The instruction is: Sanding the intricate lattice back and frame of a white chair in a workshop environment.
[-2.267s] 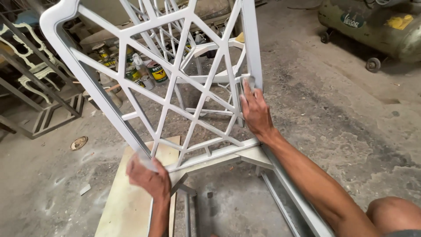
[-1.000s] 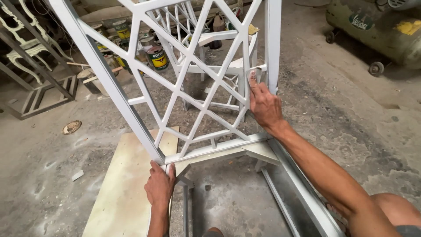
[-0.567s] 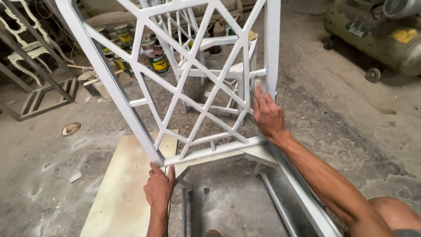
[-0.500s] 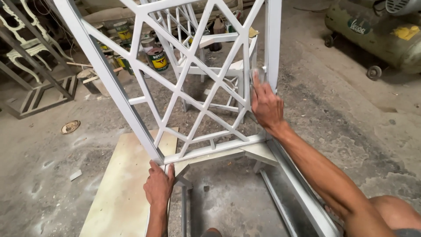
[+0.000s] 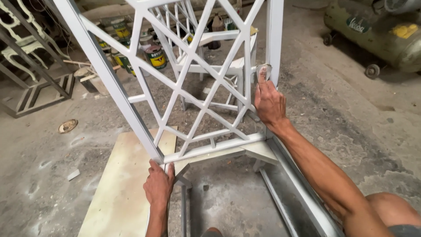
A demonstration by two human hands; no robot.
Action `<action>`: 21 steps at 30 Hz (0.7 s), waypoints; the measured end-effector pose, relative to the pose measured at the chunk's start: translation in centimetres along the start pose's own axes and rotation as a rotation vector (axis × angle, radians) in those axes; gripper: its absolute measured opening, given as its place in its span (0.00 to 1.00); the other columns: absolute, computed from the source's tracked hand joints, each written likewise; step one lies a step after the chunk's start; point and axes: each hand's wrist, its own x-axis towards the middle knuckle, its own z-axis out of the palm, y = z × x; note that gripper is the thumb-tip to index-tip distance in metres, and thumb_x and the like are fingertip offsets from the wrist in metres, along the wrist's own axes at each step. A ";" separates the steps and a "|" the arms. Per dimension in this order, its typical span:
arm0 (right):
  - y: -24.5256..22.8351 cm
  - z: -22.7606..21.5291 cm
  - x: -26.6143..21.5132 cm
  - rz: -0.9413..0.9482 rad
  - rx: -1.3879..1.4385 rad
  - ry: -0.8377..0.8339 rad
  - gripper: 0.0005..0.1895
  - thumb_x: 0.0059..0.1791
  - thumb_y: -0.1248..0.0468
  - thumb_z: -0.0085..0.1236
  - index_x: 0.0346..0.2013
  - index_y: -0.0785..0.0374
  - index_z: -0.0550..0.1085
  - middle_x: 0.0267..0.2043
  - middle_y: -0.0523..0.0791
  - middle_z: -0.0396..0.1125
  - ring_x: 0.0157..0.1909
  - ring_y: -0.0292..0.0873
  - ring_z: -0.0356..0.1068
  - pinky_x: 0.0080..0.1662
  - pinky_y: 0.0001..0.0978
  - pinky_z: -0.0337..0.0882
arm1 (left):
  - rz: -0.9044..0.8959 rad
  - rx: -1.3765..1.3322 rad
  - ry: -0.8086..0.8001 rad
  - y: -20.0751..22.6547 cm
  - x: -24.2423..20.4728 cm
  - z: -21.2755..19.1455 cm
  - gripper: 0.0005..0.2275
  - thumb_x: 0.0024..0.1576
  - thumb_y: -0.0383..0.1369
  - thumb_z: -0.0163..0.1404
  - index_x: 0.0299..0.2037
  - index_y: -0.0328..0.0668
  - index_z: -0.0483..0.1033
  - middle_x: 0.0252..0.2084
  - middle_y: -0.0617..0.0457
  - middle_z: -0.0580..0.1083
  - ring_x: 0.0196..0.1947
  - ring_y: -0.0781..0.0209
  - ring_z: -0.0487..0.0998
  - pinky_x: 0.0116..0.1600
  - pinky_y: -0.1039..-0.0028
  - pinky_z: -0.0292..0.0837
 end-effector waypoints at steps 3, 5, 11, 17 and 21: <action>0.0 -0.9 0.2 0.003 0.000 -0.015 0.33 0.60 0.71 0.46 0.78 0.62 0.48 0.36 0.50 0.68 0.21 0.37 0.58 0.19 0.27 0.67 | 0.010 0.037 -0.001 -0.6 -0.5 0.6 0.31 0.63 0.54 0.36 0.66 0.33 0.55 0.46 0.35 0.75 0.39 0.29 0.80 0.41 0.42 0.73; -0.1 -0.4 0.1 -0.019 0.039 0.047 0.36 0.62 0.71 0.45 0.79 0.58 0.38 0.46 0.53 0.72 0.20 0.33 0.57 0.20 0.23 0.67 | -0.018 0.026 -0.006 -0.3 -0.3 0.4 0.30 0.63 0.54 0.36 0.65 0.34 0.55 0.46 0.36 0.75 0.39 0.29 0.80 0.42 0.43 0.72; -0.4 -0.7 -3.1 -0.032 0.099 0.016 0.30 0.61 0.65 0.44 0.78 0.64 0.48 0.39 0.54 0.67 0.20 0.43 0.58 0.22 0.39 0.65 | -0.015 0.018 -0.008 -0.9 -0.5 0.7 0.30 0.63 0.53 0.37 0.66 0.35 0.55 0.47 0.37 0.75 0.39 0.30 0.80 0.43 0.44 0.73; -1.2 0.4 -1.6 0.039 0.099 -0.060 0.28 0.64 0.66 0.40 0.77 0.66 0.47 0.31 0.50 0.67 0.17 0.37 0.57 0.16 0.30 0.65 | -0.009 0.023 -0.001 -0.5 -0.1 0.7 0.30 0.64 0.54 0.36 0.64 0.34 0.56 0.46 0.37 0.75 0.39 0.29 0.80 0.42 0.44 0.73; 0.4 1.3 -3.1 -0.052 0.072 0.048 0.32 0.61 0.65 0.47 0.78 0.64 0.48 0.35 0.52 0.66 0.23 0.47 0.60 0.24 0.45 0.65 | -0.005 0.024 -0.006 -0.4 0.0 0.5 0.30 0.64 0.53 0.36 0.65 0.35 0.55 0.46 0.37 0.75 0.39 0.31 0.80 0.41 0.45 0.73</action>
